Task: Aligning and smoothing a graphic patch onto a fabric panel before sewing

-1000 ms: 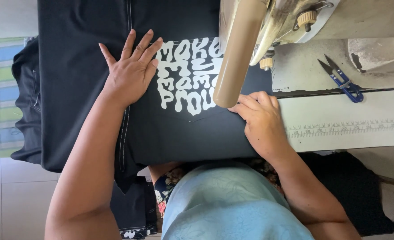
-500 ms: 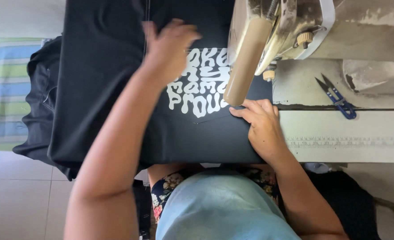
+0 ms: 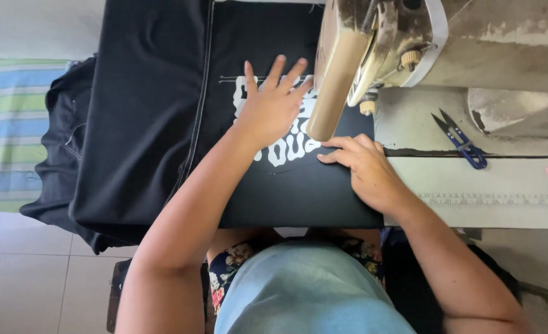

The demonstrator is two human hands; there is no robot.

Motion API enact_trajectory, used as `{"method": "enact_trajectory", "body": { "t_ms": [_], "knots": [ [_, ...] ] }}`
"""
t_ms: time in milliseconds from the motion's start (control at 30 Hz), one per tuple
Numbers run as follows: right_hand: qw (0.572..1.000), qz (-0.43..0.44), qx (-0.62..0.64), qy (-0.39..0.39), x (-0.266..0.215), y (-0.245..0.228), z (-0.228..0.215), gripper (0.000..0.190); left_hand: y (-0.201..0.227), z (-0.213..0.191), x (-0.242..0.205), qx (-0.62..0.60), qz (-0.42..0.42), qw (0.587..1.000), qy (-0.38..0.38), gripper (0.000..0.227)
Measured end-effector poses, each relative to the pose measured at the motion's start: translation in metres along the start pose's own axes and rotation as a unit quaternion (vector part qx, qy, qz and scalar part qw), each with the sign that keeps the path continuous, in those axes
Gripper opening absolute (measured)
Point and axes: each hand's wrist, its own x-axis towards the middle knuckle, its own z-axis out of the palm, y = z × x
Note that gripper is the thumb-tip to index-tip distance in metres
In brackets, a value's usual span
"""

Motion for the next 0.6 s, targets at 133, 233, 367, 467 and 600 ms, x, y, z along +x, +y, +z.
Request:
{"method": "enact_trajectory", "body": {
  "t_ms": [133,233,367,467,600],
  "knots": [
    [0.996,0.008,0.087,0.008,0.007,0.016,-0.01,0.04,0.015,-0.001,-0.015,0.003,0.018,1.0,0.012,0.049],
    [0.994,0.092,0.062,0.024,0.013,0.022,0.002,0.031,0.019,0.003,-0.021,0.025,0.016,0.999,0.026,0.051],
    [0.986,0.158,0.04,0.042,0.015,0.003,0.015,0.03,0.038,0.002,-0.042,0.012,-0.015,0.999,-0.039,0.063],
    [0.986,0.158,0.021,0.053,0.019,-0.001,0.024,0.028,0.034,0.003,-0.048,0.0,0.005,1.0,-0.003,0.06],
    [0.986,0.158,0.012,0.046,0.019,-0.002,0.029,0.029,0.033,0.006,-0.054,-0.007,0.017,1.0,0.011,0.057]
  ]
}}
